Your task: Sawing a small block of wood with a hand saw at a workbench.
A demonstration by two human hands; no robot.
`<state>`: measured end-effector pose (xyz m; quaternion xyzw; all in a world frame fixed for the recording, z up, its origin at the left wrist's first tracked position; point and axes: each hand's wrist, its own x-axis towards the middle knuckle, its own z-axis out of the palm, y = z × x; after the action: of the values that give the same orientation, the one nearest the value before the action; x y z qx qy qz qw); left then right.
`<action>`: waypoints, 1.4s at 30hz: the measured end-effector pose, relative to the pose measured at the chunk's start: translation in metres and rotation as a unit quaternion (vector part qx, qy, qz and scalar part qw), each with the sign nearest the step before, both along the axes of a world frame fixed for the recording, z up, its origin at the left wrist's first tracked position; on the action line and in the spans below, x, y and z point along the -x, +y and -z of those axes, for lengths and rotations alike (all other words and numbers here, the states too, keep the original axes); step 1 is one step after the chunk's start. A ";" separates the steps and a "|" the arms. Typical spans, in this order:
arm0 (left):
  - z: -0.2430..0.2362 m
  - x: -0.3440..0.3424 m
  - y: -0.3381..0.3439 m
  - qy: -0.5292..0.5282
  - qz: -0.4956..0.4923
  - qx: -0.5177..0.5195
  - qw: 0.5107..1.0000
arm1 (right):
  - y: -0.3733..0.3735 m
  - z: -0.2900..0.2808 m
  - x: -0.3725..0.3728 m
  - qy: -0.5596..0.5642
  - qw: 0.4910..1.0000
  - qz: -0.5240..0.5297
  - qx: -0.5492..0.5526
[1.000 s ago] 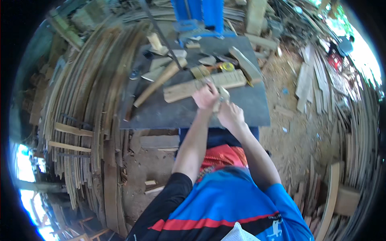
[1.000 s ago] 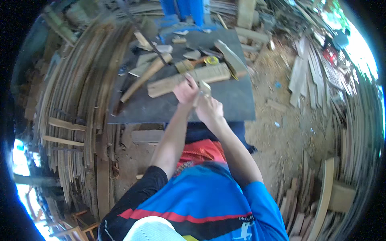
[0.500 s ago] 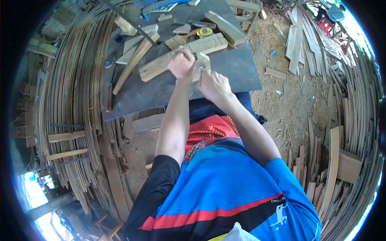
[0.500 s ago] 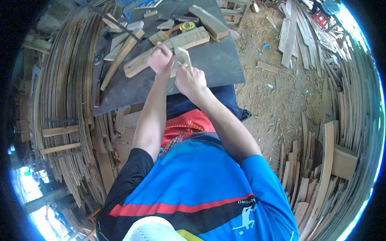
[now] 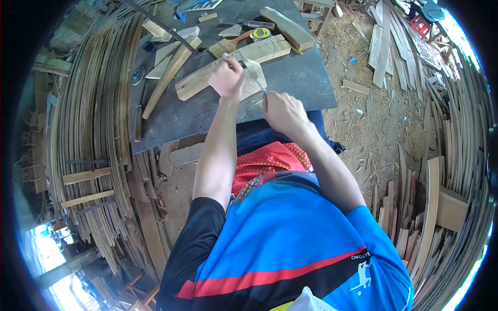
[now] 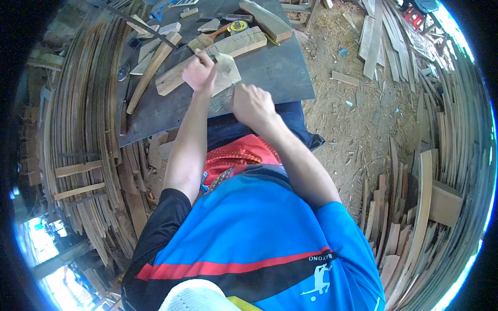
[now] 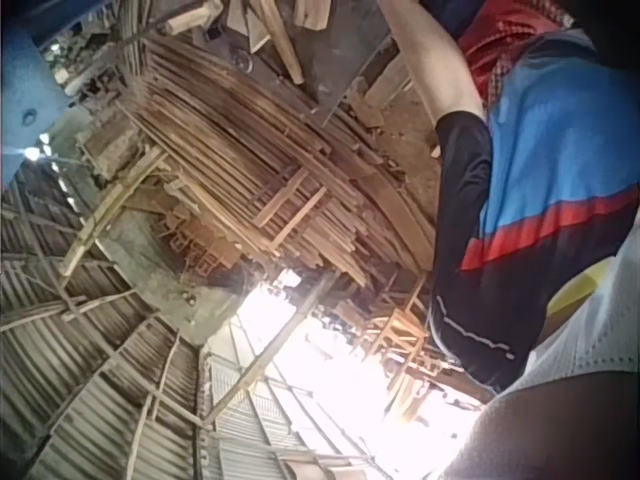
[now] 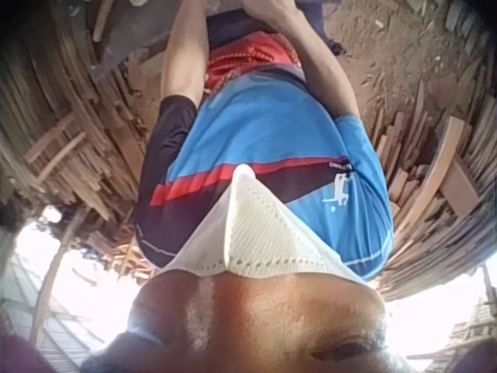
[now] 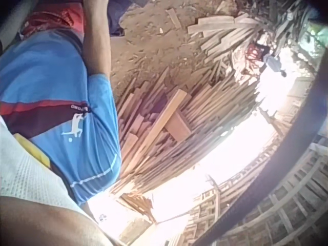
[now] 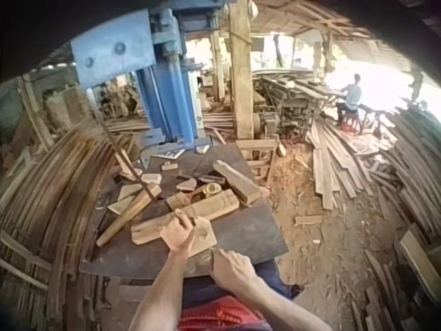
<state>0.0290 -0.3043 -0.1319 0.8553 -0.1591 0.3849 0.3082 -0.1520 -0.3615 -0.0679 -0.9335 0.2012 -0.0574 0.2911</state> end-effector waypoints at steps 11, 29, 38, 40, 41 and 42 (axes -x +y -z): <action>-0.006 0.052 0.018 -0.001 0.102 0.029 0.994 | 0.004 0.013 -0.008 -0.018 0.998 -0.028 0.047; -0.218 0.136 0.236 0.286 0.764 0.407 0.410 | 0.008 0.027 0.010 -0.051 0.997 0.013 0.063; -0.301 0.178 0.192 0.014 0.884 0.213 0.416 | 0.001 0.029 0.008 -0.034 0.997 0.005 0.068; -0.300 0.177 0.196 0.014 0.883 0.215 0.418 | 0.004 0.029 0.008 -0.030 0.997 0.002 0.070; -0.300 0.176 0.198 0.017 0.882 0.217 0.417 | 0.005 0.029 0.008 -0.025 0.997 0.002 0.070; -0.299 0.176 0.200 0.018 0.881 0.221 0.418 | 0.006 0.028 0.009 -0.025 0.997 0.001 0.074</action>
<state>-0.1469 -0.1044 0.1666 0.1560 -0.7294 -0.0910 0.6598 -0.1614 -0.3560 -0.0958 -0.9507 0.1899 -0.0952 0.2260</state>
